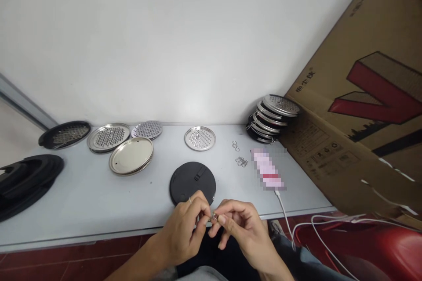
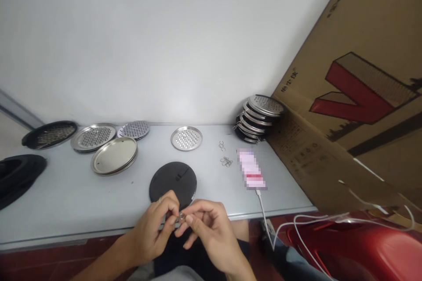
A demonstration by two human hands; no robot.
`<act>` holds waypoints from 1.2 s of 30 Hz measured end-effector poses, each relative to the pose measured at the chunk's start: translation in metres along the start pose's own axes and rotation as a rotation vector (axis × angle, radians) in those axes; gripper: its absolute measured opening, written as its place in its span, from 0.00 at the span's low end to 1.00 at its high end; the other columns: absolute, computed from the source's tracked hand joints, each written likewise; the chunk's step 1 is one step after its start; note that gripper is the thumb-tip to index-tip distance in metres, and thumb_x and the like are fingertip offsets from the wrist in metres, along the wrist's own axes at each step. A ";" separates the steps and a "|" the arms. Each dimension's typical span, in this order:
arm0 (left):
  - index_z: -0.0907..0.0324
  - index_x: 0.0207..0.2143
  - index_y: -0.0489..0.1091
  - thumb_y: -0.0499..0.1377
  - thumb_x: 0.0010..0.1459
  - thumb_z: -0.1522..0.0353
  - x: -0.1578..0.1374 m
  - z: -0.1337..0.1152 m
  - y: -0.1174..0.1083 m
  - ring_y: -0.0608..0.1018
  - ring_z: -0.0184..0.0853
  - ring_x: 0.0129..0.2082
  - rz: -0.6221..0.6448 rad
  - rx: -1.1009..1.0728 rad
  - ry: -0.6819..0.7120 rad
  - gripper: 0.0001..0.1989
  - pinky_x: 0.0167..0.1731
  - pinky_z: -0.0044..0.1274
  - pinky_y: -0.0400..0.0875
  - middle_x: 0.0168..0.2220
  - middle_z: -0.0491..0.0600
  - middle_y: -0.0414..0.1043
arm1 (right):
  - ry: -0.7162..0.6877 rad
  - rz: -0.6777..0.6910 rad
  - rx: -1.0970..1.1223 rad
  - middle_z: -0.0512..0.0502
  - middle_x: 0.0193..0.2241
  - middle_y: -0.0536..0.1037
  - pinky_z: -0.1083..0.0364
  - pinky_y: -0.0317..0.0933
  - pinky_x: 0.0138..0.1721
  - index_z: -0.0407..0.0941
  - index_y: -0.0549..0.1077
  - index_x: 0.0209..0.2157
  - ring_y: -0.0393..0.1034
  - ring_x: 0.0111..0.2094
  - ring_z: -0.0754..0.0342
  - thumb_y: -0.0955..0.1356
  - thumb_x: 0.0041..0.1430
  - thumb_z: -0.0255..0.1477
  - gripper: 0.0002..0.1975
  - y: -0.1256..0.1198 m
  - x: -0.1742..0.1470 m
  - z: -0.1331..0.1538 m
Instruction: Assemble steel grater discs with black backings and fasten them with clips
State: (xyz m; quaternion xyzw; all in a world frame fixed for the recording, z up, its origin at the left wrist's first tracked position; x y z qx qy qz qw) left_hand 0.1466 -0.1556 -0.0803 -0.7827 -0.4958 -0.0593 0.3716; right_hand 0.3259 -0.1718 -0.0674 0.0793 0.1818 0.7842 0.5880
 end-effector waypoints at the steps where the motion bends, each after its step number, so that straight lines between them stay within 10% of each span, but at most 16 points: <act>1: 0.55 0.39 0.58 0.48 0.65 0.76 0.000 -0.001 0.000 0.69 0.30 0.27 -0.004 0.011 0.019 0.06 0.27 0.22 0.63 0.32 0.46 0.64 | 0.003 0.002 0.009 0.45 0.26 0.81 0.60 0.74 0.24 0.41 0.81 0.35 0.80 0.28 0.53 0.75 0.59 0.36 0.11 0.000 0.000 0.000; 8: 0.56 0.36 0.60 0.48 0.67 0.74 0.005 0.001 0.000 0.67 0.29 0.26 -0.038 0.004 0.062 0.06 0.26 0.21 0.60 0.30 0.45 0.64 | -0.013 -0.010 -0.039 0.47 0.28 0.77 0.60 0.74 0.23 0.43 0.81 0.35 0.80 0.28 0.53 0.74 0.60 0.36 0.10 0.003 -0.002 0.004; 17: 0.60 0.41 0.69 0.53 0.69 0.60 0.012 -0.007 -0.001 0.77 0.30 0.31 0.072 -0.498 -0.500 0.12 0.32 0.20 0.72 0.32 0.47 0.74 | -0.285 -0.201 -0.368 0.47 0.31 0.75 0.57 0.73 0.29 0.48 0.82 0.41 0.76 0.29 0.55 0.70 0.66 0.31 0.07 -0.001 -0.005 -0.007; 24: 0.59 0.42 0.69 0.57 0.65 0.68 0.002 -0.005 0.012 0.79 0.31 0.31 -0.117 -0.274 -0.448 0.05 0.31 0.21 0.74 0.33 0.49 0.77 | -0.308 -0.209 -0.505 0.45 0.30 0.75 0.58 0.70 0.29 0.47 0.82 0.43 0.75 0.30 0.54 0.69 0.67 0.32 0.09 0.004 -0.004 -0.014; 31: 0.56 0.39 0.67 0.55 0.58 0.82 -0.008 -0.001 0.002 0.72 0.30 0.26 -0.190 0.293 0.326 0.13 0.29 0.23 0.65 0.30 0.44 0.78 | -0.266 -0.221 -0.344 0.47 0.30 0.72 0.58 0.69 0.25 0.47 0.81 0.40 0.75 0.27 0.55 0.70 0.66 0.33 0.08 0.002 -0.007 -0.022; 36: 0.58 0.39 0.67 0.59 0.60 0.73 -0.016 0.003 0.000 0.74 0.33 0.31 -0.195 0.055 -0.040 0.05 0.32 0.24 0.70 0.32 0.47 0.72 | -0.292 -0.189 -0.349 0.48 0.30 0.72 0.58 0.68 0.25 0.46 0.81 0.40 0.76 0.26 0.54 0.70 0.66 0.31 0.07 0.006 -0.009 -0.018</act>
Point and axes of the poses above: each hand's wrist, its own x-axis towards the middle knuckle, its own y-axis out of the palm, z = x × y, the point moved 1 cm from there along x, towards the middle knuckle
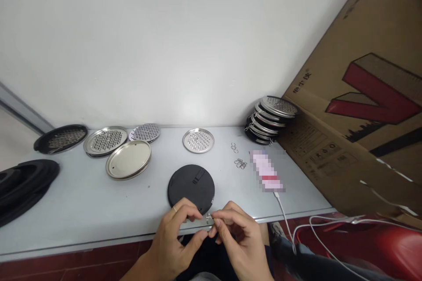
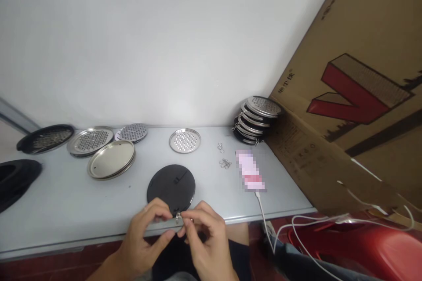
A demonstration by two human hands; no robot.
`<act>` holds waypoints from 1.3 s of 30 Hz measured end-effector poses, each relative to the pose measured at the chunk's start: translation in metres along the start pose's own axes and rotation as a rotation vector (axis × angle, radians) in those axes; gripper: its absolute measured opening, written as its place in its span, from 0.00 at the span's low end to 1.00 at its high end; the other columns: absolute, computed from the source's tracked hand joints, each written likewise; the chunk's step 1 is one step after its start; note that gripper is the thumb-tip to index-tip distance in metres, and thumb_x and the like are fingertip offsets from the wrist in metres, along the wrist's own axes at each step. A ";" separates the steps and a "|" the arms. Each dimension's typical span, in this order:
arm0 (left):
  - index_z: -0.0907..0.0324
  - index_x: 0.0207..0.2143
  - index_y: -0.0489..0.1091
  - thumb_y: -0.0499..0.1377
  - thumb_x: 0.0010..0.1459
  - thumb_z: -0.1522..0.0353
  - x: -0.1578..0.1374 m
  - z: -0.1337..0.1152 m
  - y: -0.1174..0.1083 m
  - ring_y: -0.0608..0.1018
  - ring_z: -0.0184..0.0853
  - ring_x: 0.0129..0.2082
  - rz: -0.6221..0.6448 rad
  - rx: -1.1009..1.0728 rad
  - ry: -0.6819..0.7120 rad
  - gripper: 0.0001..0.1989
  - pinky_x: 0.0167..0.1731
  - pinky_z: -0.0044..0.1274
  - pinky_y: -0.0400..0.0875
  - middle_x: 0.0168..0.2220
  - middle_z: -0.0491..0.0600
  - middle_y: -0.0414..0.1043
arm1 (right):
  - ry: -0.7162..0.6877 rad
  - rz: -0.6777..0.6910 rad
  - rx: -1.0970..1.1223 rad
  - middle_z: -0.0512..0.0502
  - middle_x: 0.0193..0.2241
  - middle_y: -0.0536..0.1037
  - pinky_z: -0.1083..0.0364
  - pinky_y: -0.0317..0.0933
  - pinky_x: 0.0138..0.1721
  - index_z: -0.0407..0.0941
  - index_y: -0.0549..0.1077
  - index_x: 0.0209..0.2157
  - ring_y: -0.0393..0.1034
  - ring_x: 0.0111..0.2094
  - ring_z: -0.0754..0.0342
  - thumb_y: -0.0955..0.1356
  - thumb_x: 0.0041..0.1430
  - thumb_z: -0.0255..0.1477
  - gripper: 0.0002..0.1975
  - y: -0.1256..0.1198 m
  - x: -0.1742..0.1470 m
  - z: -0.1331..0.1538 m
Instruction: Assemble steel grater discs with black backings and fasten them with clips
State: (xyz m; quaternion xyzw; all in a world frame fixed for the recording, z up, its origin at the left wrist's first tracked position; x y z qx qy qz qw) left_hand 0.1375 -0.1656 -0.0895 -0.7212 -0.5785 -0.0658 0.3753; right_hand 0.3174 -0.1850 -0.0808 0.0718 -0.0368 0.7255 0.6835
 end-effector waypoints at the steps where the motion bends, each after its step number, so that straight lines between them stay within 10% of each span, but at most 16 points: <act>1: 0.57 0.38 0.67 0.60 0.60 0.71 -0.001 0.000 0.001 0.74 0.33 0.31 0.018 -0.023 -0.064 0.04 0.31 0.24 0.69 0.31 0.47 0.71 | -0.007 0.003 -0.016 0.48 0.29 0.72 0.59 0.68 0.25 0.46 0.81 0.39 0.76 0.26 0.55 0.70 0.66 0.31 0.07 0.000 0.000 0.001; 6: 0.57 0.36 0.70 0.58 0.62 0.74 0.001 0.000 0.007 0.74 0.30 0.28 0.019 -0.020 -0.103 0.04 0.29 0.21 0.68 0.29 0.45 0.71 | -0.036 0.026 -0.046 0.49 0.28 0.71 0.60 0.63 0.23 0.46 0.81 0.38 0.72 0.21 0.59 0.70 0.65 0.29 0.06 0.003 0.003 0.001; 12: 0.56 0.36 0.72 0.57 0.58 0.82 0.002 -0.001 0.000 0.69 0.31 0.25 -0.049 0.324 0.264 0.13 0.29 0.24 0.61 0.27 0.45 0.72 | 0.037 -0.058 0.041 0.50 0.28 0.70 0.62 0.59 0.18 0.45 0.80 0.36 0.70 0.19 0.61 0.71 0.64 0.32 0.06 0.002 0.003 -0.004; 20: 0.58 0.31 0.68 0.58 0.62 0.72 0.001 -0.006 0.004 0.74 0.31 0.29 0.029 0.038 -0.138 0.05 0.30 0.21 0.69 0.28 0.45 0.69 | -0.049 0.055 -0.022 0.50 0.28 0.70 0.61 0.61 0.22 0.46 0.81 0.36 0.69 0.20 0.62 0.70 0.65 0.28 0.06 0.004 0.005 -0.005; 27: 0.57 0.35 0.73 0.59 0.60 0.78 0.004 0.001 -0.004 0.71 0.31 0.27 -0.145 0.335 0.188 0.08 0.30 0.25 0.62 0.28 0.46 0.70 | -0.011 0.094 -0.018 0.51 0.27 0.69 0.61 0.61 0.22 0.45 0.81 0.35 0.68 0.19 0.62 0.69 0.66 0.30 0.08 0.003 0.010 -0.003; 33: 0.55 0.40 0.74 0.63 0.57 0.79 0.000 0.010 -0.014 0.72 0.30 0.26 0.026 0.429 0.422 0.11 0.30 0.26 0.60 0.26 0.42 0.73 | 0.164 0.043 0.116 0.52 0.26 0.68 0.63 0.56 0.16 0.44 0.77 0.32 0.66 0.17 0.62 0.73 0.61 0.35 0.09 0.003 0.014 -0.017; 39: 0.56 0.34 0.72 0.60 0.59 0.67 -0.001 0.013 -0.011 0.72 0.34 0.28 -0.005 0.163 0.080 0.03 0.30 0.27 0.64 0.29 0.47 0.70 | 0.126 -0.006 -0.016 0.52 0.23 0.70 0.60 0.59 0.23 0.44 0.75 0.31 0.65 0.21 0.59 0.73 0.60 0.32 0.07 0.007 0.019 -0.017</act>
Point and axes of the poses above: each hand's wrist, its own x-axis towards the middle knuckle, its own y-axis out of the palm, z = x × y, the point moved 1 cm from there along x, towards the middle knuckle
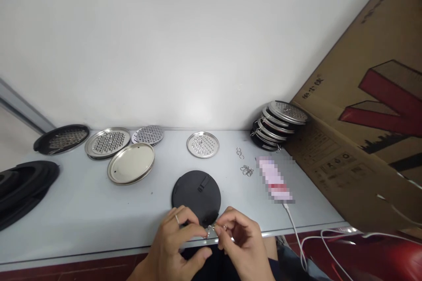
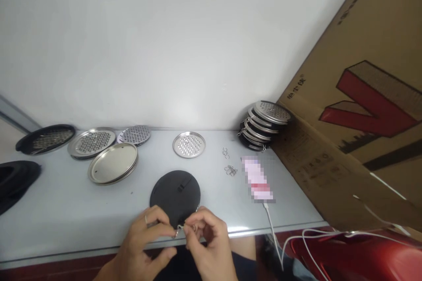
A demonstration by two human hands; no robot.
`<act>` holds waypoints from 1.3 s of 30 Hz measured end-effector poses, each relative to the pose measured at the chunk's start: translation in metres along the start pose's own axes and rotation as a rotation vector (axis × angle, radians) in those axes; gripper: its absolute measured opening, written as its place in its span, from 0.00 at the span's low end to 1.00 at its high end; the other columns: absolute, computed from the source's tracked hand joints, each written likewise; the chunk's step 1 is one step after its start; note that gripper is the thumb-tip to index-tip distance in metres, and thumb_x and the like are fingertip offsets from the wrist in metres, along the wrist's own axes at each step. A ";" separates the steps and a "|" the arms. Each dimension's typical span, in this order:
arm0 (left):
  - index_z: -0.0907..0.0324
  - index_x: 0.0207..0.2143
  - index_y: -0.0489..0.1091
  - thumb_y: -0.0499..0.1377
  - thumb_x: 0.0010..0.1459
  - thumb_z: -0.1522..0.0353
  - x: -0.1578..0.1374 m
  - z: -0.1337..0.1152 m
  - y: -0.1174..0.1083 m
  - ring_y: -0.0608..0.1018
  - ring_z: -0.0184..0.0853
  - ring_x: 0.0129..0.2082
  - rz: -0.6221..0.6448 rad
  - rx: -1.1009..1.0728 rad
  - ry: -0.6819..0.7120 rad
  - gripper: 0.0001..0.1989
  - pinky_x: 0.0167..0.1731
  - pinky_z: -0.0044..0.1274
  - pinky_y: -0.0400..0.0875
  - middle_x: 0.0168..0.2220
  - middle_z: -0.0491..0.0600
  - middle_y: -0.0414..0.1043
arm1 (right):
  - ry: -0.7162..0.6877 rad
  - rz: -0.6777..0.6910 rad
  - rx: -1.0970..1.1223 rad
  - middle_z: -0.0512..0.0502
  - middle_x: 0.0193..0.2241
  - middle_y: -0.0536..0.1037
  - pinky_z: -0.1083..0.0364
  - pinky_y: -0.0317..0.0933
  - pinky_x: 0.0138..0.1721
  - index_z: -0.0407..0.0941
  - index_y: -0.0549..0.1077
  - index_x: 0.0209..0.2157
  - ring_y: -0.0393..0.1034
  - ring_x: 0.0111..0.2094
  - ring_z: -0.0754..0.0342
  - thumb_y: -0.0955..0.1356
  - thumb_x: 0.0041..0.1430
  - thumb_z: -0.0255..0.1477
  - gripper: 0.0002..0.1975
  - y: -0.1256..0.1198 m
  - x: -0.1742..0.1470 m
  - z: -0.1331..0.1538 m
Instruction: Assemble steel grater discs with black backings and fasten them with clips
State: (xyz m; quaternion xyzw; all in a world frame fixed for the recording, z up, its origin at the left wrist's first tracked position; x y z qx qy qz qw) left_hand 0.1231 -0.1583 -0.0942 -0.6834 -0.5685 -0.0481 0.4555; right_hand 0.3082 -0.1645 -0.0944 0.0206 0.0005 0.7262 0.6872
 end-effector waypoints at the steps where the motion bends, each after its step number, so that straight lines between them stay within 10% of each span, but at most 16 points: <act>1: 0.57 0.33 0.71 0.60 0.59 0.68 0.001 0.000 0.000 0.72 0.34 0.28 -0.017 -0.051 -0.053 0.02 0.30 0.27 0.65 0.28 0.47 0.68 | -0.031 0.009 -0.055 0.51 0.23 0.70 0.60 0.60 0.24 0.44 0.76 0.30 0.65 0.22 0.59 0.72 0.60 0.31 0.06 0.001 0.000 0.001; 9: 0.57 0.31 0.72 0.58 0.60 0.73 0.011 -0.002 0.004 0.76 0.30 0.29 0.200 -0.243 -0.337 0.05 0.32 0.21 0.70 0.28 0.44 0.74 | -0.018 -0.068 -0.094 0.51 0.23 0.72 0.60 0.57 0.24 0.45 0.76 0.36 0.62 0.23 0.58 0.73 0.59 0.32 0.06 0.005 0.000 -0.012; 19: 0.57 0.37 0.75 0.58 0.63 0.65 0.019 0.002 0.000 0.76 0.31 0.29 0.134 -0.187 -0.495 0.07 0.33 0.23 0.70 0.29 0.46 0.76 | -0.034 -0.075 -0.094 0.47 0.26 0.76 0.57 0.62 0.28 0.45 0.79 0.32 0.66 0.26 0.55 0.73 0.60 0.36 0.09 0.008 0.006 -0.009; 34: 0.59 0.33 0.72 0.53 0.67 0.66 0.045 0.022 0.016 0.75 0.30 0.27 0.217 -0.360 -0.520 0.11 0.28 0.20 0.67 0.29 0.45 0.75 | -0.151 -0.100 -0.265 0.46 0.27 0.77 0.57 0.64 0.30 0.45 0.80 0.38 0.70 0.28 0.53 0.69 0.65 0.33 0.08 0.000 0.019 -0.009; 39: 0.55 0.43 0.73 0.57 0.64 0.68 0.064 0.043 0.008 0.77 0.35 0.39 0.257 -0.124 -0.359 0.07 0.42 0.27 0.72 0.41 0.47 0.77 | -0.145 -0.169 -0.372 0.45 0.31 0.78 0.56 0.63 0.29 0.44 0.80 0.36 0.71 0.30 0.53 0.67 0.65 0.32 0.09 -0.007 0.051 -0.014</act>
Point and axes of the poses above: each hand's wrist, its own x-axis towards the middle knuckle, its own y-axis out of the palm, z = x × y, the point moved 1 cm from there along x, towards the middle knuckle
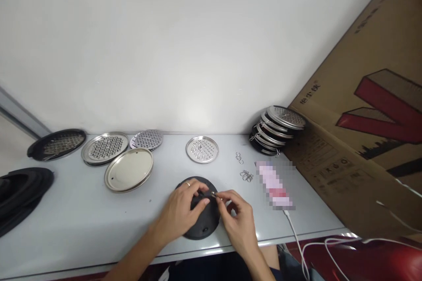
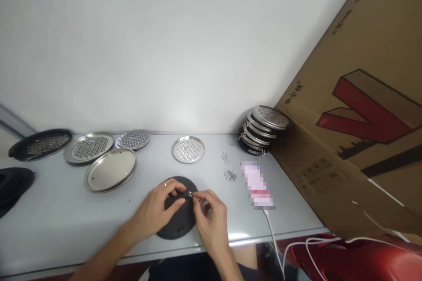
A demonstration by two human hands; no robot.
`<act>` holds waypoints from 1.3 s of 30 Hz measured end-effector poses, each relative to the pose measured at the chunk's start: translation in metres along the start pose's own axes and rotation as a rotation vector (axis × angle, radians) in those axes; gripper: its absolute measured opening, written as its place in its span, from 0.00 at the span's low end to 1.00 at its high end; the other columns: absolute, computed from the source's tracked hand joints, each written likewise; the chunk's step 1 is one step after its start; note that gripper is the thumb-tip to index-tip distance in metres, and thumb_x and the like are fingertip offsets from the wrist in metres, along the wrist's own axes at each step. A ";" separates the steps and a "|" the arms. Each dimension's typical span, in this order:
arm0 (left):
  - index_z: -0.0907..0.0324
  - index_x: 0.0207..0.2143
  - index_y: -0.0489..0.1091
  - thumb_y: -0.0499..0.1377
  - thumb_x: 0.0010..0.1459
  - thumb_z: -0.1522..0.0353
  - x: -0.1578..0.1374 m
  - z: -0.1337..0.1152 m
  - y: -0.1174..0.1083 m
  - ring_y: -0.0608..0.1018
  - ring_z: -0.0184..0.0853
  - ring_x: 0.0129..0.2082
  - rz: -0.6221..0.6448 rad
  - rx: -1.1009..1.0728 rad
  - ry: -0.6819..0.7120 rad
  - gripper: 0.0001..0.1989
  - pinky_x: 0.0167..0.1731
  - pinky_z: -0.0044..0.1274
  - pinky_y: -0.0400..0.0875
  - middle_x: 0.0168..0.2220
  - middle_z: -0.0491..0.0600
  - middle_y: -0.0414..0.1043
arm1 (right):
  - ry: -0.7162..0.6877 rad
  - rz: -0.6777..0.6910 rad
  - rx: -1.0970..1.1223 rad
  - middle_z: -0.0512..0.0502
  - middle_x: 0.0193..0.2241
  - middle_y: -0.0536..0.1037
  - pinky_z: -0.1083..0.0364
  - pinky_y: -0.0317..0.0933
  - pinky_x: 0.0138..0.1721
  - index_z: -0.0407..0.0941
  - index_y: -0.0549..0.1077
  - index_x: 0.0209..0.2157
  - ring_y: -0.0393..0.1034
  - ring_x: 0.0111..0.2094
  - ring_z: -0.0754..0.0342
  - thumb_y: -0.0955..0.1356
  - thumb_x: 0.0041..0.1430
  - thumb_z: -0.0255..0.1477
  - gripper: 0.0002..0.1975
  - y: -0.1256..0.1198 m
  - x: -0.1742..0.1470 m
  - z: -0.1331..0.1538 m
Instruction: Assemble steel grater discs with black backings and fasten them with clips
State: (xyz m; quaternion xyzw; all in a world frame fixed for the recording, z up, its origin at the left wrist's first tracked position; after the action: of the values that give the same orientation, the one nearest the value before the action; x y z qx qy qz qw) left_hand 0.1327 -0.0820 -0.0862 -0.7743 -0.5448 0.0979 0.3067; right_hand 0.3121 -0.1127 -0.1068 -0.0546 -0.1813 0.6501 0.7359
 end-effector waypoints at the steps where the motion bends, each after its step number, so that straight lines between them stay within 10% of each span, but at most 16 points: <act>1: 0.55 0.46 0.72 0.58 0.63 0.69 0.005 0.002 -0.004 0.77 0.37 0.42 0.011 0.067 0.027 0.09 0.45 0.29 0.72 0.44 0.48 0.76 | 0.006 -0.007 -0.021 0.45 0.31 0.78 0.56 0.63 0.29 0.44 0.80 0.35 0.72 0.31 0.52 0.67 0.64 0.32 0.09 0.000 0.008 -0.002; 9: 0.54 0.56 0.68 0.67 0.54 0.65 0.013 0.020 -0.005 0.72 0.46 0.54 0.077 0.326 0.076 0.26 0.53 0.40 0.69 0.54 0.52 0.71 | -0.002 -0.041 -0.077 0.44 0.30 0.79 0.55 0.64 0.29 0.43 0.80 0.31 0.73 0.30 0.50 0.67 0.63 0.31 0.11 0.005 0.037 -0.014; 39: 0.55 0.58 0.67 0.57 0.62 0.72 0.018 0.028 0.014 0.77 0.42 0.50 -0.028 0.395 0.153 0.22 0.52 0.37 0.74 0.52 0.52 0.74 | -0.186 -0.011 -0.183 0.46 0.29 0.75 0.54 0.67 0.33 0.46 0.83 0.44 0.72 0.29 0.52 0.63 0.67 0.25 0.16 0.022 0.036 -0.032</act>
State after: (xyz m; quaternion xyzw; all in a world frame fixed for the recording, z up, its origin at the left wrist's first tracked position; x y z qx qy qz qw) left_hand 0.1368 -0.0582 -0.1134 -0.6967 -0.5009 0.1397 0.4942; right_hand 0.3053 -0.0690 -0.1364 -0.0601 -0.3074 0.6291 0.7114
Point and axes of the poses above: each hand's wrist, its own x-axis towards the middle knuckle, its own y-axis out of the palm, z = x × y, the point moved 1 cm from there along x, towards the middle knuckle
